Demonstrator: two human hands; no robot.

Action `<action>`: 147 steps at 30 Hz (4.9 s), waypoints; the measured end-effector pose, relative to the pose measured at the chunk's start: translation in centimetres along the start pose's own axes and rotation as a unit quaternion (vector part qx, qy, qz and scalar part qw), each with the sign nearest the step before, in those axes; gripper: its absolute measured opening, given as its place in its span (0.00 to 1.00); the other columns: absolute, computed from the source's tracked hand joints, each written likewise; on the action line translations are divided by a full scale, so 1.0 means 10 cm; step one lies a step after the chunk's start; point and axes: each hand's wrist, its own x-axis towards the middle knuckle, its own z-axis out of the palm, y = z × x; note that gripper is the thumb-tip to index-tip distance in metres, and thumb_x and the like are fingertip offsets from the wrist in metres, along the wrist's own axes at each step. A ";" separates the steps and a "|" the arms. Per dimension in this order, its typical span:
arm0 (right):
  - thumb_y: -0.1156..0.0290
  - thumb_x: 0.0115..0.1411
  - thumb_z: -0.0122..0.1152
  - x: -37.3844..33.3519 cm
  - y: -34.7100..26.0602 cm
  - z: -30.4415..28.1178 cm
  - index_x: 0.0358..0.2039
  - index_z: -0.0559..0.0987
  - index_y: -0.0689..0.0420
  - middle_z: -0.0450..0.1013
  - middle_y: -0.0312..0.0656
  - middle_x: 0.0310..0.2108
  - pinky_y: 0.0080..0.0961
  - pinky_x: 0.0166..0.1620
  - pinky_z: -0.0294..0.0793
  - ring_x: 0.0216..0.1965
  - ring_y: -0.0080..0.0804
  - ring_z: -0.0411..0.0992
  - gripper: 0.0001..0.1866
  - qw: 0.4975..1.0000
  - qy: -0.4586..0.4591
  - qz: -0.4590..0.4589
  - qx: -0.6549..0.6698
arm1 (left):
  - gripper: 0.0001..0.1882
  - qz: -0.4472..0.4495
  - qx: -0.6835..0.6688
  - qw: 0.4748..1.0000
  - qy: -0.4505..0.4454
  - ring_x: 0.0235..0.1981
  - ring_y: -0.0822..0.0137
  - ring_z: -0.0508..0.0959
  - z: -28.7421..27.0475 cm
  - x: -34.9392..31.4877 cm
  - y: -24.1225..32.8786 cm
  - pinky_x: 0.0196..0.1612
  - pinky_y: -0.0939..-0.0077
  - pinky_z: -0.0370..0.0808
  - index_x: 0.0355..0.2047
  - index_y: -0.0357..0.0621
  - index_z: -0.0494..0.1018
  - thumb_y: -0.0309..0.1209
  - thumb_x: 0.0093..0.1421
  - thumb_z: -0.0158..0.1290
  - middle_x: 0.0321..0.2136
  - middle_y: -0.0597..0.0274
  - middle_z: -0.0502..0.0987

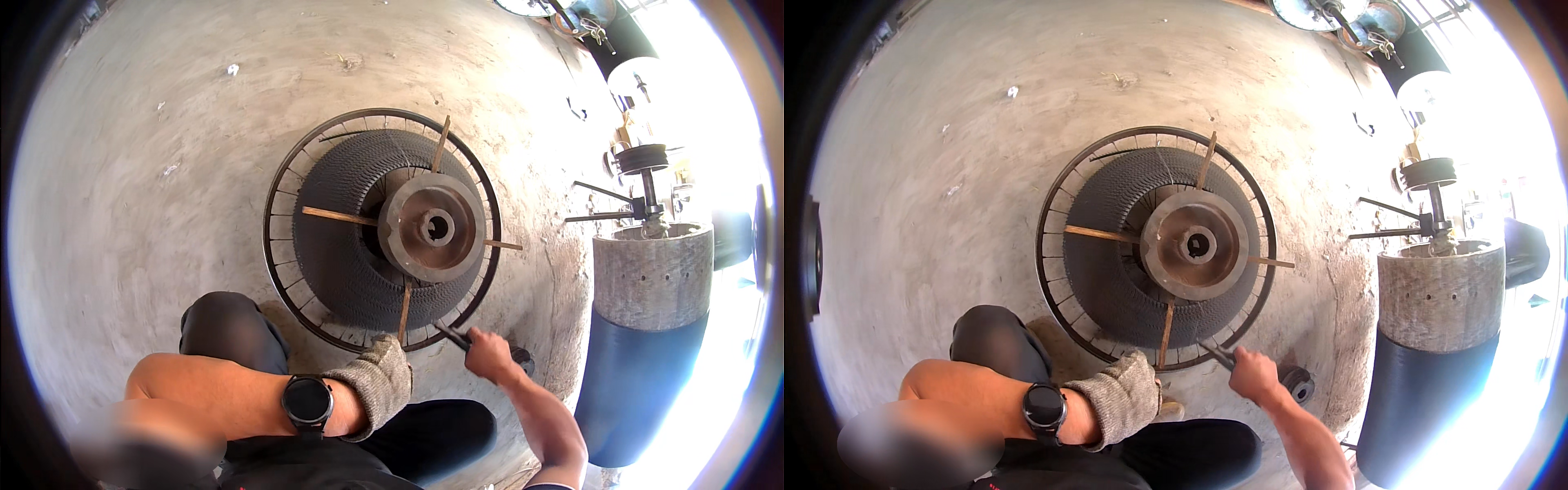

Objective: The person assembles a fan cage by placing wooden sticks across the frame and securing them with pliers. They then move to a large spool and use pliers to manipulate a wire or cable attached to it.

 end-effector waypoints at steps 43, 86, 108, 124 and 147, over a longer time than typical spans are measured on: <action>0.79 0.47 0.56 0.18 -0.28 -0.05 0.43 0.78 0.63 0.57 0.64 0.64 0.51 0.71 0.43 0.65 0.57 0.55 0.19 0.950 0.296 -0.058 -0.073 | 0.11 0.020 0.013 1.000 0.013 0.25 0.61 0.78 -0.05 0.06 -0.02 0.30 0.61 0.66 0.31 0.44 0.80 0.34 0.59 0.49 0.22 0.61 0.78; 0.77 0.49 0.54 -0.02 -0.13 0.39 0.42 0.80 0.60 0.60 0.61 0.62 0.52 0.69 0.46 0.63 0.58 0.58 0.18 0.969 0.242 -0.052 -0.006 | 0.12 0.038 0.017 0.999 -0.021 0.29 0.61 0.78 -0.12 0.05 0.07 0.31 0.60 0.66 0.34 0.43 0.79 0.34 0.58 0.50 0.24 0.64 0.78; 0.73 0.49 0.54 -0.58 0.49 0.94 0.29 0.81 0.57 0.74 0.54 0.32 0.44 0.44 0.72 0.39 0.53 0.74 0.09 0.997 0.072 -0.020 -0.007 | 0.10 0.032 0.038 0.999 -0.019 0.30 0.61 0.79 -0.01 0.04 0.00 0.31 0.61 0.67 0.30 0.47 0.78 0.35 0.58 0.50 0.25 0.64 0.77; 0.79 0.47 0.55 -0.26 0.50 0.57 0.39 0.80 0.58 0.72 0.47 0.47 0.45 0.61 0.61 0.52 0.49 0.68 0.16 0.969 0.229 -0.089 0.032 | 0.10 0.047 0.017 0.999 0.000 0.27 0.60 0.78 -0.03 0.08 -0.03 0.29 0.59 0.65 0.32 0.44 0.79 0.34 0.56 0.51 0.23 0.63 0.78; 0.75 0.53 0.57 0.02 -0.48 -0.23 0.44 0.78 0.65 0.65 0.56 0.56 0.54 0.68 0.48 0.59 0.55 0.61 0.17 0.940 0.274 -0.045 -0.197 | 0.11 0.029 -0.006 0.999 0.018 0.27 0.61 0.77 -0.09 -0.02 -0.02 0.30 0.61 0.65 0.33 0.44 0.79 0.34 0.59 0.48 0.23 0.62 0.77</action>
